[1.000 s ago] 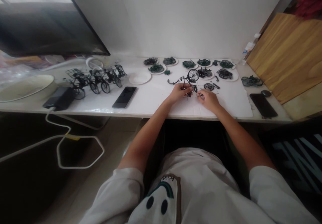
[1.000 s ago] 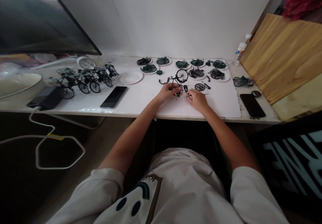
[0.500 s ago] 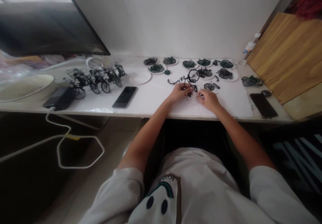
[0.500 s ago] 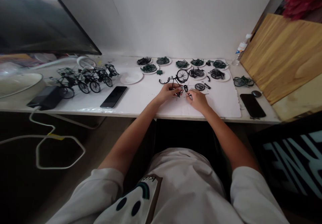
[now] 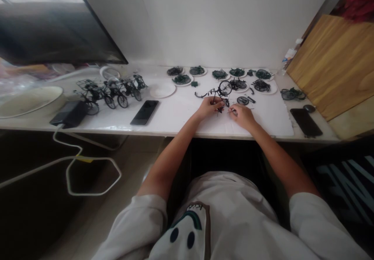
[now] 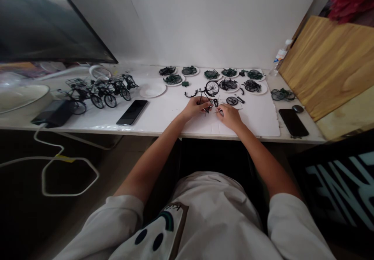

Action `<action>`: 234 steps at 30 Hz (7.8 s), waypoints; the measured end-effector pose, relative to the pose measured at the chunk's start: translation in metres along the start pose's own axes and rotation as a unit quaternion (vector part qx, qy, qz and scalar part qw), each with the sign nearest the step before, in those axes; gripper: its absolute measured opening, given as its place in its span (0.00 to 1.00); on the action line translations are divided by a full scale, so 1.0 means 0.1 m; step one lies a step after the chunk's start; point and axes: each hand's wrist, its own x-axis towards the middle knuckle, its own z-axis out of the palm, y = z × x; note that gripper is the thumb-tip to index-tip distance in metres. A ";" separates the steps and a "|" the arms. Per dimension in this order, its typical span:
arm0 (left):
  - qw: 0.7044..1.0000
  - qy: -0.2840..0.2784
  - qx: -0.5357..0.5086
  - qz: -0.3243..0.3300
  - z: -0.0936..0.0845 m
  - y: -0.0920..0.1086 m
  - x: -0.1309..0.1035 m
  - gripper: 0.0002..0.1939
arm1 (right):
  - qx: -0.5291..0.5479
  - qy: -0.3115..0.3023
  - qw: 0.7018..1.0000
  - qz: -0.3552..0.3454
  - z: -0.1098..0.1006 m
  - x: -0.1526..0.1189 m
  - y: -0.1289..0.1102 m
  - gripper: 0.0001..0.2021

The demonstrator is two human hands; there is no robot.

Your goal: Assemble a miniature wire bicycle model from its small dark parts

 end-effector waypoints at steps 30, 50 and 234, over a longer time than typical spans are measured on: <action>0.999 -0.023 -0.014 0.024 0.01 -0.01 0.00 0.24 | 0.036 0.044 0.998 -0.022 -0.03 -0.03 -0.03 0.24; 0.999 0.035 -0.030 0.004 0.01 0.01 0.01 0.26 | 0.013 0.053 0.998 -0.003 -0.02 -0.03 -0.05 0.23; 0.939 0.267 -0.215 -0.017 0.12 -0.12 0.12 0.27 | 0.294 0.124 0.932 0.172 0.11 0.07 -0.21 0.21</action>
